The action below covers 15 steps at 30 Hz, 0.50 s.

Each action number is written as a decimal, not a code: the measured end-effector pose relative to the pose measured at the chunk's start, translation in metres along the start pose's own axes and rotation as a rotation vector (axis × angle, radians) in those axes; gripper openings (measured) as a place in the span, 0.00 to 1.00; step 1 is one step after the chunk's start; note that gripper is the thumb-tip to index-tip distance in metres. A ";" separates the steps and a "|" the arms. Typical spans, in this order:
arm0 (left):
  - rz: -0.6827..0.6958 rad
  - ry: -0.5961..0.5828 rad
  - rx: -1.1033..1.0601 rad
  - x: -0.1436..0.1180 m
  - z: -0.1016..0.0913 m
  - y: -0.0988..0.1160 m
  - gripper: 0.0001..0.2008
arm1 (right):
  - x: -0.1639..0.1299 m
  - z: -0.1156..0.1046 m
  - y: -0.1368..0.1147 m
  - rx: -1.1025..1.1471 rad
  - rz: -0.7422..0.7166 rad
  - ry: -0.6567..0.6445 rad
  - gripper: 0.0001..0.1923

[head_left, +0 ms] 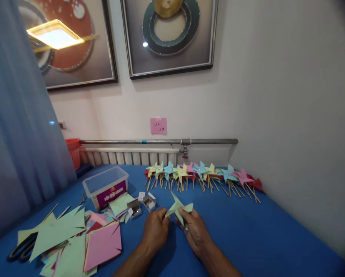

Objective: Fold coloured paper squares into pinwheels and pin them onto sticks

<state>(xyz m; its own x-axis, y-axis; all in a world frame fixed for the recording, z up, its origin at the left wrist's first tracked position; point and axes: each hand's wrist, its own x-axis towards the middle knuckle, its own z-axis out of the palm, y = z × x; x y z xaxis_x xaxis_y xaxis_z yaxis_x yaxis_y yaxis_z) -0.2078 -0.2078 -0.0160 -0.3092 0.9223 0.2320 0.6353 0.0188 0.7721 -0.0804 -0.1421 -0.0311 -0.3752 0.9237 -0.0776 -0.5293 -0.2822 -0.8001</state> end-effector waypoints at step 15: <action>0.025 0.054 0.264 -0.013 0.006 0.009 0.11 | 0.004 -0.001 0.003 -0.034 -0.044 0.030 0.16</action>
<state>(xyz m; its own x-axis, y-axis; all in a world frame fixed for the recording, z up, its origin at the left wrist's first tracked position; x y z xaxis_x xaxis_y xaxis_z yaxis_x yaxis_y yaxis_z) -0.1937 -0.2173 -0.0151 -0.3238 0.9019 0.2860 0.8037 0.1026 0.5861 -0.0830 -0.1391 -0.0347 -0.3290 0.9425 -0.0593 -0.5187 -0.2328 -0.8226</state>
